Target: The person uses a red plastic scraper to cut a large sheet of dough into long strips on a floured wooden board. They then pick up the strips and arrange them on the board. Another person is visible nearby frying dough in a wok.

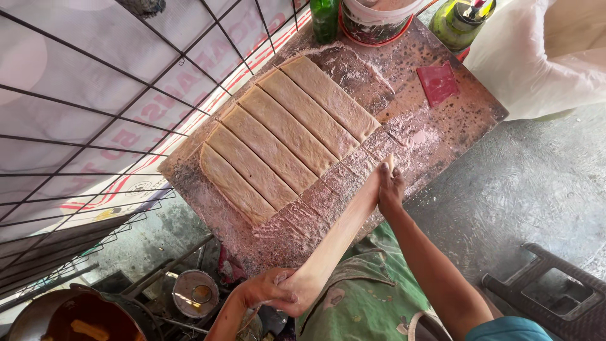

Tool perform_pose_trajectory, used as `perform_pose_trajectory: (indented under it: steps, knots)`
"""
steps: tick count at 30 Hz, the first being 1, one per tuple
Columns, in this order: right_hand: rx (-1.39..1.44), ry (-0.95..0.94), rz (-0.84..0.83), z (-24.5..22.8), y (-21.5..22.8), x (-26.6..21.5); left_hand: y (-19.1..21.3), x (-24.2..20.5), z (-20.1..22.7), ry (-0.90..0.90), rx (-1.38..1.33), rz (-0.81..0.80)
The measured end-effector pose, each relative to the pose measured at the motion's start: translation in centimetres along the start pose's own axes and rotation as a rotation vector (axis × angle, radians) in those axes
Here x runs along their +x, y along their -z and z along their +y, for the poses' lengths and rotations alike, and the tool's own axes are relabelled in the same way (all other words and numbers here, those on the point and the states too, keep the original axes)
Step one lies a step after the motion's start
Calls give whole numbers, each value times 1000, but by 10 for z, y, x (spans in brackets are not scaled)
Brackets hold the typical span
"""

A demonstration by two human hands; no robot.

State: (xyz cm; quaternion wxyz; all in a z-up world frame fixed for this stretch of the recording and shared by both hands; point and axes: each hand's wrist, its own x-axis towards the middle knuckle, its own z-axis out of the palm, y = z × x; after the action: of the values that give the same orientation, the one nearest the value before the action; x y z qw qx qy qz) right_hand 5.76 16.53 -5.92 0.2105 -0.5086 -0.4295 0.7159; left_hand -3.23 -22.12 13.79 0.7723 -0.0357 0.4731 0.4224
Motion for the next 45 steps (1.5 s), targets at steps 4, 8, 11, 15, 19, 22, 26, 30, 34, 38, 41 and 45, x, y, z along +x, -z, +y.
perform_pose_trajectory:
  steps: [4, 8, 11, 15, 19, 22, 26, 30, 34, 38, 41, 45]
  knots:
    - [19, 244, -18, -15, 17, 37, 9, -18, -21, 12, -87, -56]
    - [-153, 191, 144, -28, 24, 81, 26, -8, -26, 157, -29, 183]
    - [-365, 287, 171, -36, 28, 112, 40, 18, -13, 97, -24, 89]
    - [-641, 289, 219, -44, 29, 142, 52, 69, 11, 207, -56, 284]
    - [-1146, 370, 193, -57, 28, 154, 73, 113, 24, 236, 185, 381]
    - [-1123, 608, 215, -64, 37, 140, 85, 132, 22, 119, 166, 266]
    - [-1201, 663, 20, -60, 39, 95, 85, 141, 24, 64, 118, 188]
    - [-1358, 717, -329, -40, 37, 47, 81, 144, 30, 113, -78, 176]
    - [-1470, 627, -440, -30, 35, 31, 90, 152, 14, 26, 219, 210]
    - [-1416, 785, -578, -28, 34, 27, 121, 173, -8, 82, 402, 267]
    - [-1457, 773, -612, -27, 33, 19, 139, 190, -32, 158, 536, 348]
    - [-1514, 850, -658, -16, 20, 2, 160, 200, -53, 217, 715, 456]
